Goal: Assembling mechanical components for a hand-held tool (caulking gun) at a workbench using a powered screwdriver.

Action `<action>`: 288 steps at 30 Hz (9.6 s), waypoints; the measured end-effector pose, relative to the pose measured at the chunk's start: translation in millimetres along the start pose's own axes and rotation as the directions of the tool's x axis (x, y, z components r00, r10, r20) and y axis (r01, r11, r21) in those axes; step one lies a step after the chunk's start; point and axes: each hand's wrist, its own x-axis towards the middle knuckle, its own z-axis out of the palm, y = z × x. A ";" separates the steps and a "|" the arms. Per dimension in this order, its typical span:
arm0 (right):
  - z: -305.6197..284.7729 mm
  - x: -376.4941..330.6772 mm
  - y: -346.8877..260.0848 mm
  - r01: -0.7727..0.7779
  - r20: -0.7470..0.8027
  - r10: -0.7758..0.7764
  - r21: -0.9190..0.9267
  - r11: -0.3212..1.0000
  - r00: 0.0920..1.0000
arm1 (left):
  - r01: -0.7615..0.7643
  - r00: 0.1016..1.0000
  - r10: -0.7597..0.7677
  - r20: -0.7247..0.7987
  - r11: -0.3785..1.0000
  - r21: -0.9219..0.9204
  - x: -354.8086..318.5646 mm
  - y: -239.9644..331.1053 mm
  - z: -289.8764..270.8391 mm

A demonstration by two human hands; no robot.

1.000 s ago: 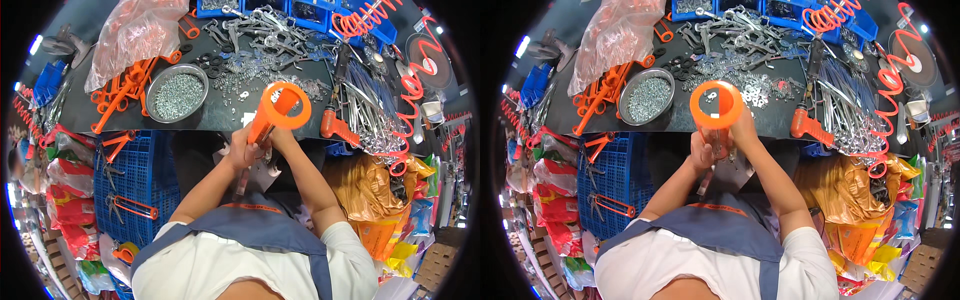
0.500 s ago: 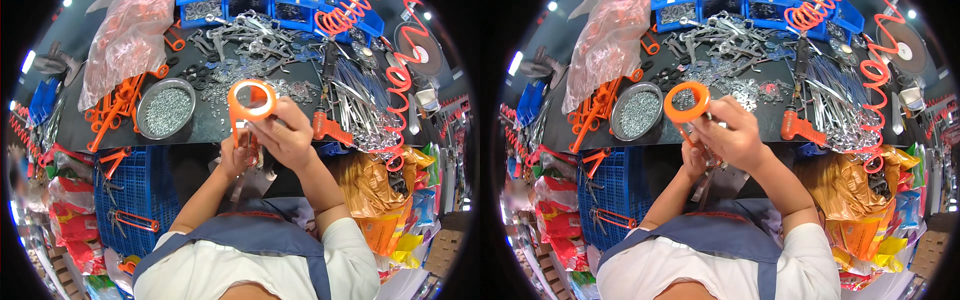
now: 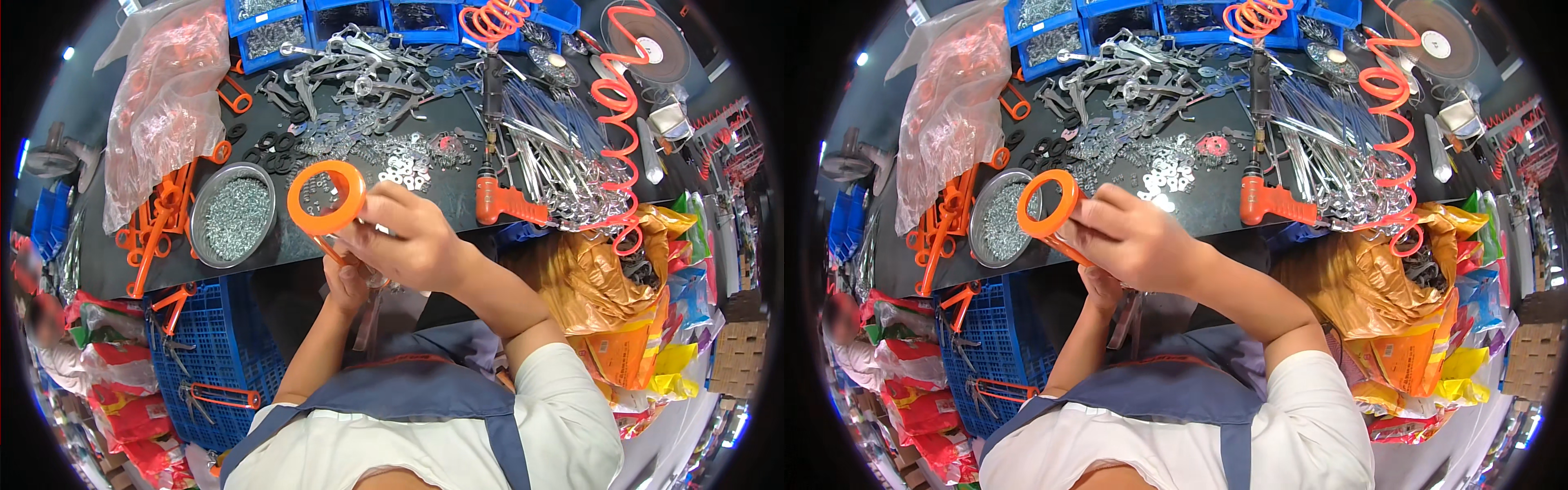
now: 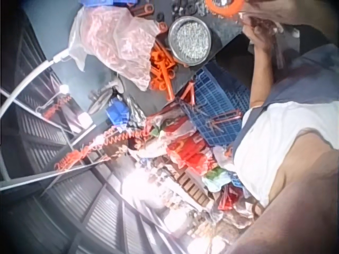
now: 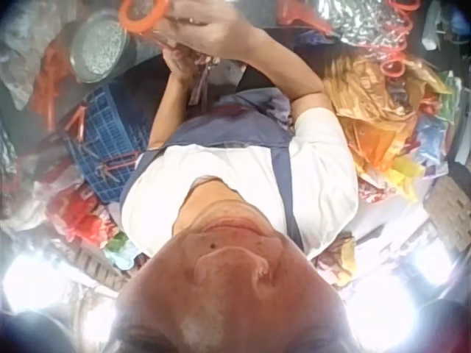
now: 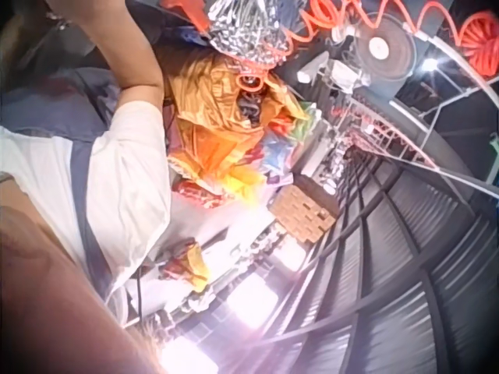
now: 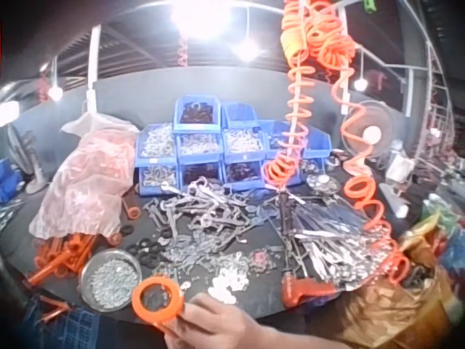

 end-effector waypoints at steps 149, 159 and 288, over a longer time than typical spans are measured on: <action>93.8 -54.9 -68.4 -0.713 0.299 0.835 0.685 0.149 0.461 | 0.339 0.760 -0.551 -0.346 -0.120 0.933 -291.9 76.7 -419.2; 126.7 -42.5 -90.3 -0.691 0.638 0.583 0.702 -0.172 0.503 | 0.349 0.630 -0.666 -0.399 -0.216 0.912 -491.8 237.3 -331.4; 77.6 -67.6 -61.8 -0.661 0.406 0.838 0.747 -0.075 0.364 | 0.371 0.866 -0.278 -0.416 0.915 0.161 -31.9 98.3 -31.2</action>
